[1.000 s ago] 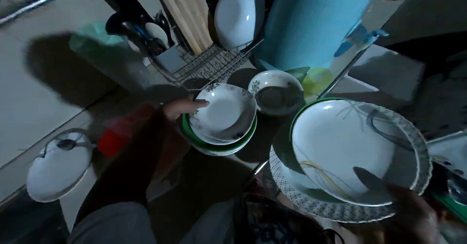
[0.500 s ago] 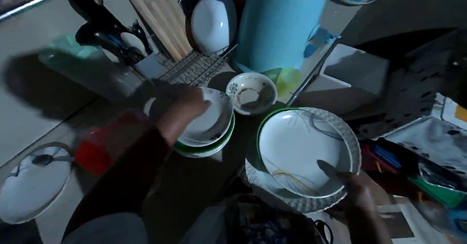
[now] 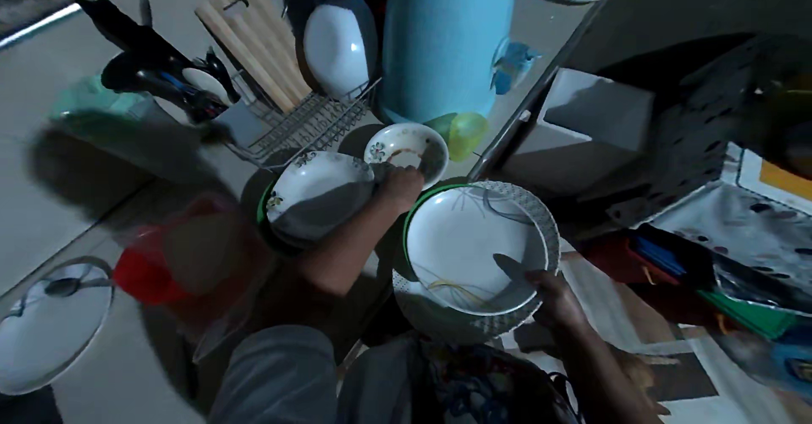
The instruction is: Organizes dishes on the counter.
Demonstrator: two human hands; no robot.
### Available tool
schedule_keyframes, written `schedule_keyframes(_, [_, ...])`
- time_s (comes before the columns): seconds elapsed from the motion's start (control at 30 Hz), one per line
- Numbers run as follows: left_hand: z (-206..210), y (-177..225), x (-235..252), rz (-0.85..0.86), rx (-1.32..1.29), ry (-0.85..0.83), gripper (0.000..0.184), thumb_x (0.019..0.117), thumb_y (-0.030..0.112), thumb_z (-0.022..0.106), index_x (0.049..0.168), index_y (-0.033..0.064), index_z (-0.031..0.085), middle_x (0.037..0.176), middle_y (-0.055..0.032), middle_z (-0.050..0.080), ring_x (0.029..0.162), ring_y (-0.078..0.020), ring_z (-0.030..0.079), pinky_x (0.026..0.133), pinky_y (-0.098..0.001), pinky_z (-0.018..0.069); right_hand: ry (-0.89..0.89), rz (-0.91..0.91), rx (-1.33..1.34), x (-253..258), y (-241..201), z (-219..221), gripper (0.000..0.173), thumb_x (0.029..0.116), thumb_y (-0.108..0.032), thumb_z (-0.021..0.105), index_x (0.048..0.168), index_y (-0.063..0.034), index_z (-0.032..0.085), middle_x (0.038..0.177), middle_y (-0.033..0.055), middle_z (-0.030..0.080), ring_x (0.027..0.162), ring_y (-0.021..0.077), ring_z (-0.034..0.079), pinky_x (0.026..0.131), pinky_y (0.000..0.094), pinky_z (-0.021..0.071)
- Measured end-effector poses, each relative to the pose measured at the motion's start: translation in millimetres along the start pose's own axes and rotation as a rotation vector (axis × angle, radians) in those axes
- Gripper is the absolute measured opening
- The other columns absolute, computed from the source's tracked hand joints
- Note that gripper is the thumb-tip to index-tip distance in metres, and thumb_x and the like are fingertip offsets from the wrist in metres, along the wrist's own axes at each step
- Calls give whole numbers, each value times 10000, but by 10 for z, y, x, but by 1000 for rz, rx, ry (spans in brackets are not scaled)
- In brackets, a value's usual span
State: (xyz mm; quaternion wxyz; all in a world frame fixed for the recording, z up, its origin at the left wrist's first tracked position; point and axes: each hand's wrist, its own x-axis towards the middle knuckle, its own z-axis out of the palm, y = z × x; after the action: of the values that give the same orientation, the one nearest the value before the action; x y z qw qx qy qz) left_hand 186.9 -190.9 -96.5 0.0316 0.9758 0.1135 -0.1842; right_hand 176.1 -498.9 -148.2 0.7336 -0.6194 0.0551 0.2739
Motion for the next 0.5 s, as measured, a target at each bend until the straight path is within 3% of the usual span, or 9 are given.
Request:
schedule_keyframes(0.13, [-30,-55,-10,83,-19,38,267,979,47,576,1225,27,679,1198,-247,658,1128,-445,631,948,-625,479,22,24,9,3,-27,10,285,935,8,426,1209,-21,501,856,-1,693,743,62,703,662,258,616])
schedule_keyframes(0.27, [-103,-133,28,70,-102,90,270,950,179,637,1170,39,707,1154,-230,687,1115,-431,646,916,-649,487,0,36,8,-14,-110,64,277,952,20,412,1211,-37,494,860,-17,689,743,42,697,664,237,612])
schedule_keyframes(0.5, [-309,-17,-164,-10,-257,159,351,982,265,642,1180,-24,671,1149,-249,676,1109,-419,648,938,-623,489,1,58,-13,-12,-122,82,300,987,3,417,1281,-22,472,917,11,679,789,57,695,699,248,609])
